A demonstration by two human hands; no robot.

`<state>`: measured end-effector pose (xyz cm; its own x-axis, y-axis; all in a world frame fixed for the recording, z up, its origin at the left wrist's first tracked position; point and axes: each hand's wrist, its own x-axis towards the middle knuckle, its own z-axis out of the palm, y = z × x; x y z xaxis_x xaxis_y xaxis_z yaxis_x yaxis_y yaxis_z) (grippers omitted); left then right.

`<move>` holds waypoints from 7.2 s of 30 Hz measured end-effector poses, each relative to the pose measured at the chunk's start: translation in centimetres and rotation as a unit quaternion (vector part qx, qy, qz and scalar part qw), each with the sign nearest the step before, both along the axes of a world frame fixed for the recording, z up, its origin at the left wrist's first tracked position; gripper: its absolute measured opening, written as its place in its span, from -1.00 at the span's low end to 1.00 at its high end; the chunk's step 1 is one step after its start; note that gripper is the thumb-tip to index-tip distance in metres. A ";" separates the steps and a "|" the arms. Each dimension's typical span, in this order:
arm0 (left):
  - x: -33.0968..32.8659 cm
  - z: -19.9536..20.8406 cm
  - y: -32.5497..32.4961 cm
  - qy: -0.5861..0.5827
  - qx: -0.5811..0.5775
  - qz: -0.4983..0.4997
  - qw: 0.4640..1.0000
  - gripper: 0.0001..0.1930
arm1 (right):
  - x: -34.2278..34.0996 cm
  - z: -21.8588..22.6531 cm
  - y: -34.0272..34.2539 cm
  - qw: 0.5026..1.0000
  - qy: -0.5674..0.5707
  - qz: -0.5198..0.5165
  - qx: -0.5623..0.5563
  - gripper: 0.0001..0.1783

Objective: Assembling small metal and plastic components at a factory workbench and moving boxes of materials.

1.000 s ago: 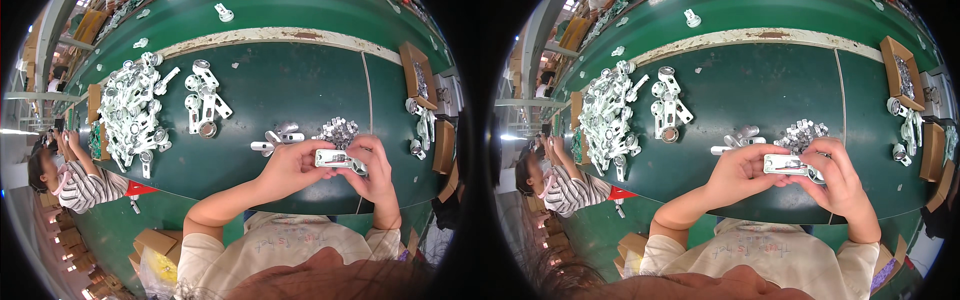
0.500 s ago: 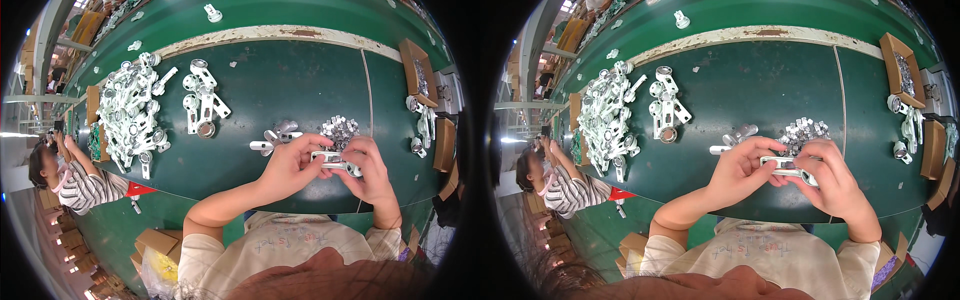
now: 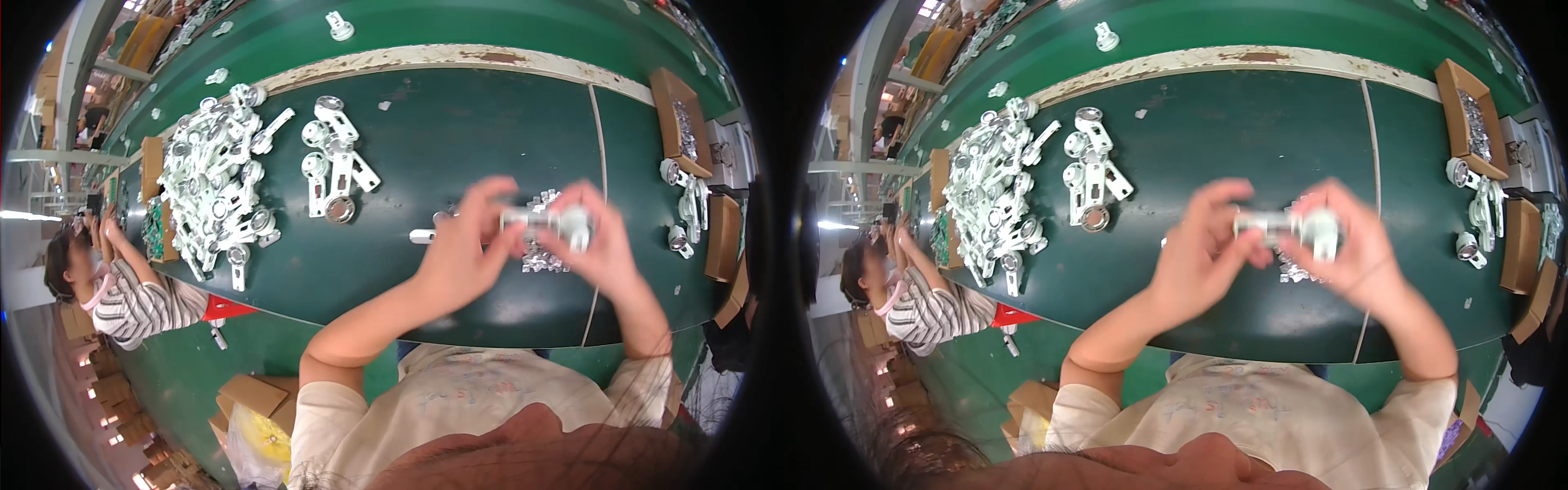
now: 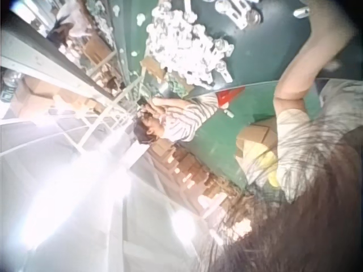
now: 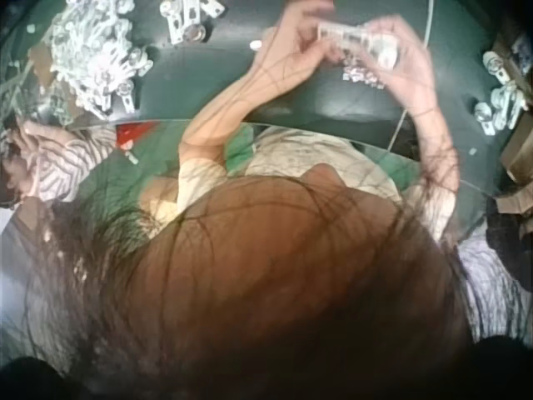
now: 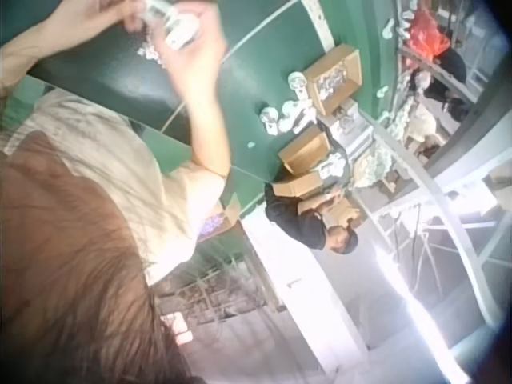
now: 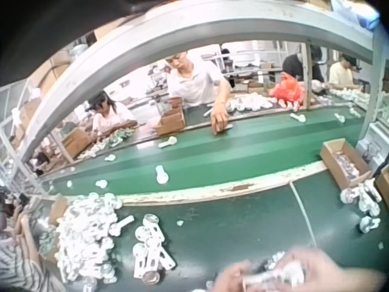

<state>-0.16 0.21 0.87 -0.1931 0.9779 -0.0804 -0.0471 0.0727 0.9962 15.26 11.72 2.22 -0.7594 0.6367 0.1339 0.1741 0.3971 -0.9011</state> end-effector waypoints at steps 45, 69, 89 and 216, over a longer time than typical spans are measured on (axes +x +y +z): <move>0.1 0.5 1.1 -0.186 -0.037 0.065 0.980 -0.81 | 2.3 1.3 -1.0 0.947 0.149 -0.007 -0.286 -0.80; 2.9 -0.2 -0.6 -0.162 0.056 0.041 0.984 -0.83 | 1.5 0.4 -1.6 0.928 0.147 0.015 -0.343 -0.82; 2.3 -0.8 -0.3 -0.098 0.036 -0.004 0.995 -0.70 | 12.3 0.5 9.7 0.782 -0.375 -0.351 0.352 -0.54; -2.2 0.0 0.8 -0.236 -0.058 -0.054 0.968 -0.65 | 0.4 0.0 -0.1 0.941 0.059 0.005 -0.334 -0.75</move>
<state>-2.36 1.05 0.87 -0.0054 0.9693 -0.2457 -0.4820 0.2127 0.8500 15.65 11.65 2.20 -0.7707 0.6017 -0.2099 0.0573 -0.2627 -0.9632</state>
